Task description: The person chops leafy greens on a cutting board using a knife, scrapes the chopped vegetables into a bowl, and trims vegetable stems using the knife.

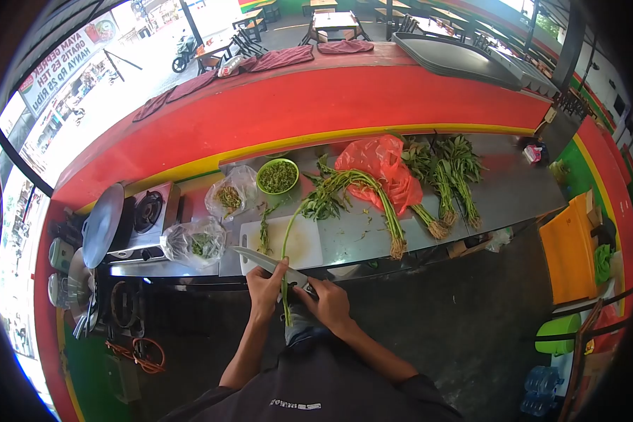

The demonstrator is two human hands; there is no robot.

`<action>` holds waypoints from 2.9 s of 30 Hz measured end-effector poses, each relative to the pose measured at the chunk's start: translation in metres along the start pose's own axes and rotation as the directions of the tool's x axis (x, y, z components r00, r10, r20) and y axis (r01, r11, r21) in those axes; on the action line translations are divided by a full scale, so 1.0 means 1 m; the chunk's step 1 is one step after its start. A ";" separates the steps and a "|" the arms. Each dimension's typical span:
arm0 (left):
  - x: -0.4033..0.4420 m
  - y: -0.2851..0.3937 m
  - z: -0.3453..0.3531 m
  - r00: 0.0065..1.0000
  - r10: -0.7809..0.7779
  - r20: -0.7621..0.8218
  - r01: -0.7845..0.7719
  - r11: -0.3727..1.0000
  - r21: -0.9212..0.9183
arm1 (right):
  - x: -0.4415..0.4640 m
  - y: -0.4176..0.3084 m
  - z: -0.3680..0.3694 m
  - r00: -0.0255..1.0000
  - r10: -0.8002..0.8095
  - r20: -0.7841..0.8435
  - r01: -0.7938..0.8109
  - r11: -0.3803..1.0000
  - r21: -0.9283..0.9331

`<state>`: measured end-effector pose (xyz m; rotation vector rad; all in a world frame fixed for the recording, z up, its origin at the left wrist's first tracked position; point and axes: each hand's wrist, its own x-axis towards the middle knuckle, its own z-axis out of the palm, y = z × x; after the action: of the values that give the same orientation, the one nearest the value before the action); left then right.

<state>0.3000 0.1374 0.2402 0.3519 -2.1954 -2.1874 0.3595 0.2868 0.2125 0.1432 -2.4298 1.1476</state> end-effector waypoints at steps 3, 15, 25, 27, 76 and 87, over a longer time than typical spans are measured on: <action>0.010 0.006 -0.004 0.994 0.068 -0.090 -0.073 0.996 -0.055 | -0.006 0.001 -0.005 0.999 0.028 0.019 -0.028 1.000 -0.013; -0.014 0.000 0.001 0.998 0.044 -0.035 -0.045 0.999 -0.007 | -0.003 0.002 -0.005 0.999 0.047 -0.023 -0.046 0.998 0.034; -0.006 0.004 -0.010 0.995 0.080 -0.062 -0.089 0.985 -0.147 | -0.004 -0.001 0.000 0.997 0.049 0.052 -0.050 0.999 0.010; -0.004 0.006 -0.011 0.997 0.047 -0.059 -0.055 0.987 -0.150 | -0.004 -0.002 -0.001 0.998 0.041 0.056 -0.041 0.999 0.015; -0.037 -0.003 -0.021 0.997 0.077 -0.022 -0.078 0.993 -0.084 | -0.031 -0.019 0.001 0.999 0.031 -0.043 -0.032 0.999 -0.024; -0.037 0.006 -0.019 0.999 0.043 -0.011 -0.043 0.998 -0.046 | -0.028 -0.021 0.007 1.000 0.009 -0.027 -0.009 1.000 -0.027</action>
<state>0.3387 0.1250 0.2519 0.3109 -2.1222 -2.2054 0.3880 0.2652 0.2116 0.1078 -2.4236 1.1134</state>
